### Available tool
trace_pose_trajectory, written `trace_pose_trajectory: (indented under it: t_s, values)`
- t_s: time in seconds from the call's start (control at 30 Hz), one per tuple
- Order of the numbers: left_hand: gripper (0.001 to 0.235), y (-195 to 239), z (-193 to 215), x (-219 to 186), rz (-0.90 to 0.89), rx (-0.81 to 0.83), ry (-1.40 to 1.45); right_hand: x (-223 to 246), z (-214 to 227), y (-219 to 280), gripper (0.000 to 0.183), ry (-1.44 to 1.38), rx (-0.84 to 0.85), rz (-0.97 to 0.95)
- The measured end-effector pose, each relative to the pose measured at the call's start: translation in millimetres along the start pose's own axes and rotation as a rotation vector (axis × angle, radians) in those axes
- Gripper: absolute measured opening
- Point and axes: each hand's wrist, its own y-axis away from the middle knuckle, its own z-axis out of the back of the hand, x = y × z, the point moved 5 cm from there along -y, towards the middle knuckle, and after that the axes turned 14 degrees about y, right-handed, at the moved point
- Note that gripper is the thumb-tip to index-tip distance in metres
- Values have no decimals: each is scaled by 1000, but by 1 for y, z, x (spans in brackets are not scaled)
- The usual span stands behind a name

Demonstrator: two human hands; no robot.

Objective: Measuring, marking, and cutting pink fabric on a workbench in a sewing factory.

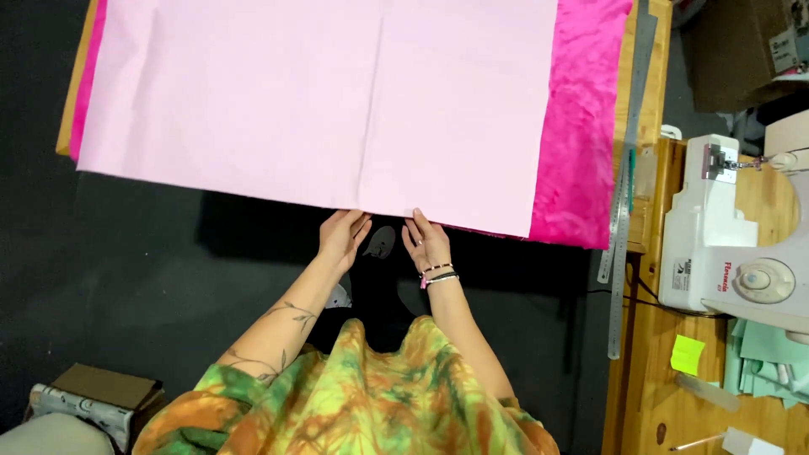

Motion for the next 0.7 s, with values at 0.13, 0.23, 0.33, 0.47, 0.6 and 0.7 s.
trace_pose_trajectory:
  t_s: [0.13,0.23,0.33,0.47,0.6,0.7]
  values:
    - [49,5,-3,-6,-70,-14,32,-1,-16,2,46,0,14,-9]
    - [50,-10,4,-6,-93,-61,120,-5,-13,-7,46,-19,-2,9]
    - [51,-29,12,-10,-102,-85,161,-4,-15,-2,45,-42,-19,22]
    - [53,-18,5,-20,-97,-63,143,5,-23,19,45,-33,-40,50]
    - [50,-12,8,-17,-88,-102,-10,3,-19,14,40,148,-114,103]
    - [37,-14,24,-14,-154,-145,-112,-24,1,-20,36,290,-155,98]
